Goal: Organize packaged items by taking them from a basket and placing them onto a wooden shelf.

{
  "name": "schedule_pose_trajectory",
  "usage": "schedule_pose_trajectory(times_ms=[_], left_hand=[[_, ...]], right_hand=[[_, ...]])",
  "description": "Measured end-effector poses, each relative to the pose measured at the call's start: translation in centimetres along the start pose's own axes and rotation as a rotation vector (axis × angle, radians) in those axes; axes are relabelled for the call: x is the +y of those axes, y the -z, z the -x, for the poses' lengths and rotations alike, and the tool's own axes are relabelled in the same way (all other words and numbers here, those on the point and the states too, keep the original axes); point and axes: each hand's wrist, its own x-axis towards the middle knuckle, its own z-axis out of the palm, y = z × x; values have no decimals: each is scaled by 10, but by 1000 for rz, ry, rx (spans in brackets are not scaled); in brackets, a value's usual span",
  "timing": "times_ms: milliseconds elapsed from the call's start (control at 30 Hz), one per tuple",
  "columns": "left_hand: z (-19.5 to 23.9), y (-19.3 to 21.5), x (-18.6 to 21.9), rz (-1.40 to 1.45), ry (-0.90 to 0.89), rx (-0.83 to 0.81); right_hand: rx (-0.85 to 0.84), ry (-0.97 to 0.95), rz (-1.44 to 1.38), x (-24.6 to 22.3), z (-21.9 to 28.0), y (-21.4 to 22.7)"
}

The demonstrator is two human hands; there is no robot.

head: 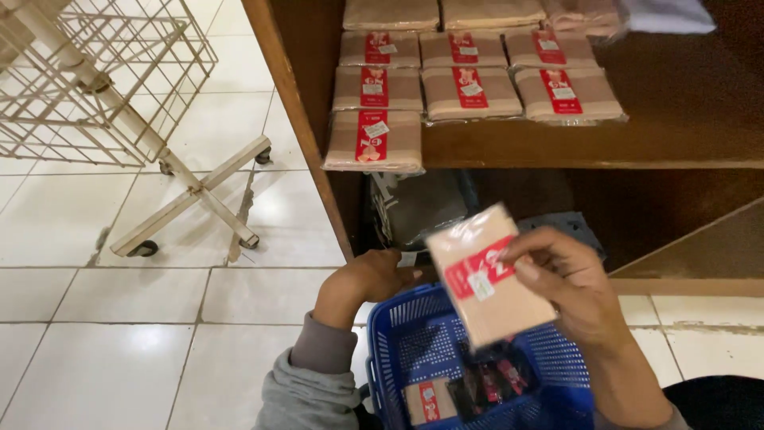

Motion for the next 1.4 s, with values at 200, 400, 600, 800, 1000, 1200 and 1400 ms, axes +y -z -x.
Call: schedule_pose_trajectory(times_ms=[200,400,600,800,1000,1200,1400], left_hand=[[-6,-5,-5,-10,-47,18],[4,4,1,27,-2,-5],[3,3,1,28,14,-21],[-1,2,3,21,-22,-12],[0,2,1,6,-10,1],[1,3,0,30,-12,-10],[1,6,6,27,13,-32]], right_hand=[[296,341,52,-20,-26,-35],[310,418,122,-22,-30,-45],[399,406,107,-44,-43,-62],[404,302,236,-31,-53,-68],[420,264,225,-32,-72,-69],[398,297,166,-26,-84,-72],[395,371,152,-29,-92,-83]])
